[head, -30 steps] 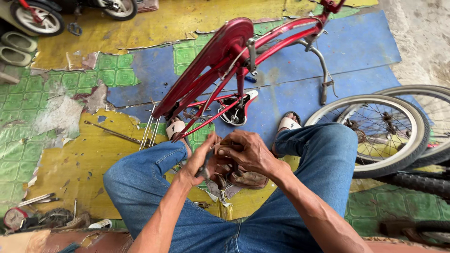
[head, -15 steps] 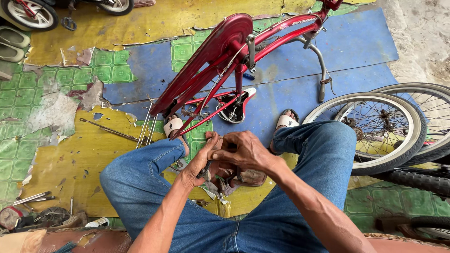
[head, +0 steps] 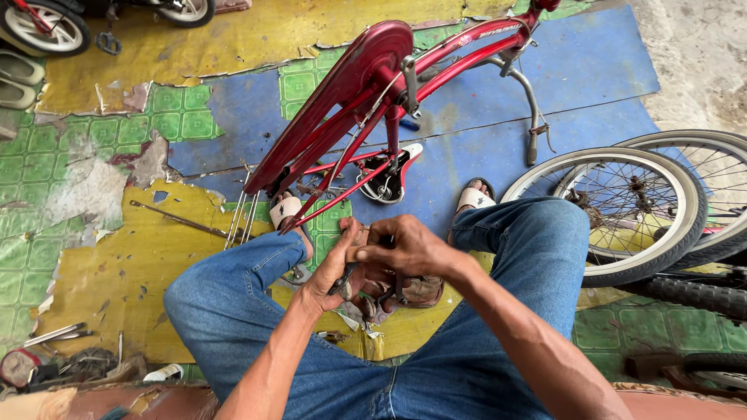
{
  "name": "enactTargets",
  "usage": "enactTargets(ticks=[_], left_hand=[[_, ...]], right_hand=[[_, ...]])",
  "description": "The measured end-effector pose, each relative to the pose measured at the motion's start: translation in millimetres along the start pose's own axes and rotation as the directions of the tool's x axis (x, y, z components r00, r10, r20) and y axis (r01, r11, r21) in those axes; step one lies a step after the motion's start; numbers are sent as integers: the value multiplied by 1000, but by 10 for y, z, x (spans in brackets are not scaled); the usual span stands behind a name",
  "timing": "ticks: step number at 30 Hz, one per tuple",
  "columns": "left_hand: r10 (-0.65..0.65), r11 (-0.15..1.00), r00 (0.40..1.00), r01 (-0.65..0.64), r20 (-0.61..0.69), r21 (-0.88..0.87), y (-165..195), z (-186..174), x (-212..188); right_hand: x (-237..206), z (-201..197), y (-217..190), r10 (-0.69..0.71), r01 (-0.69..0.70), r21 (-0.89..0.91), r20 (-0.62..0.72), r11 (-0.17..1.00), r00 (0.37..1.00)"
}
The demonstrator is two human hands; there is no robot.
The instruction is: The person sits on the floor of a repair shop working on a red bicycle frame. They use a wrench to loosen and remove parts from the frame, handle and turn over a brake caliper assembly, and fit the caliper onto the frame's fork mount by hand.
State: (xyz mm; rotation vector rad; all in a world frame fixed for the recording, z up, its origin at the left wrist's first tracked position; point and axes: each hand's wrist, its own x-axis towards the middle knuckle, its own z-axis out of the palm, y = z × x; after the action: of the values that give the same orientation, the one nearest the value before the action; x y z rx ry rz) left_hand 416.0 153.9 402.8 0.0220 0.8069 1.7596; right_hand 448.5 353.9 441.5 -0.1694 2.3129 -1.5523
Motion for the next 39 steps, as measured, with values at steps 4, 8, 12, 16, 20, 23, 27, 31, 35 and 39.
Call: enactTargets(ticks=[4,8,12,16,20,23,27,31,35,39], left_hand=[[-37,998,999,38,12,-55,29,12,-19],[-28,997,999,26,-24,-79,26,16,30],[56,998,998,-56,-17,-24,41,-27,75],[146,988,986,-149,-84,-34,79,-81,-13],[237,968,965,-245,-114,-53,95,-72,-46],[205,972,979,-206,-16,-113,90,-46,-28],[182,981,980,-186,-76,-46,88,-12,-54],[298,779,903,-44,308,-625,148,15,-139],[325,945,943,-326,-78,-11,157,55,-171],[356,934,930,-352,-88,58,66,63,-126]], right_hand=[[20,-97,86,-132,124,156,41,980,990],[59,0,119,-37,31,-63,-99,998,994],[53,27,123,-36,72,126,-264,989,964],[-58,-75,171,120,-8,183,-611,983,782],[-182,19,230,-37,137,90,-694,986,719],[-244,265,235,-213,192,-109,-690,975,691],[-198,439,207,-351,185,-307,-675,934,649],[-201,315,219,-214,66,-230,-711,971,669],[-247,267,263,-212,151,-151,-777,977,593],[-165,335,326,22,-18,14,-720,1000,694]])
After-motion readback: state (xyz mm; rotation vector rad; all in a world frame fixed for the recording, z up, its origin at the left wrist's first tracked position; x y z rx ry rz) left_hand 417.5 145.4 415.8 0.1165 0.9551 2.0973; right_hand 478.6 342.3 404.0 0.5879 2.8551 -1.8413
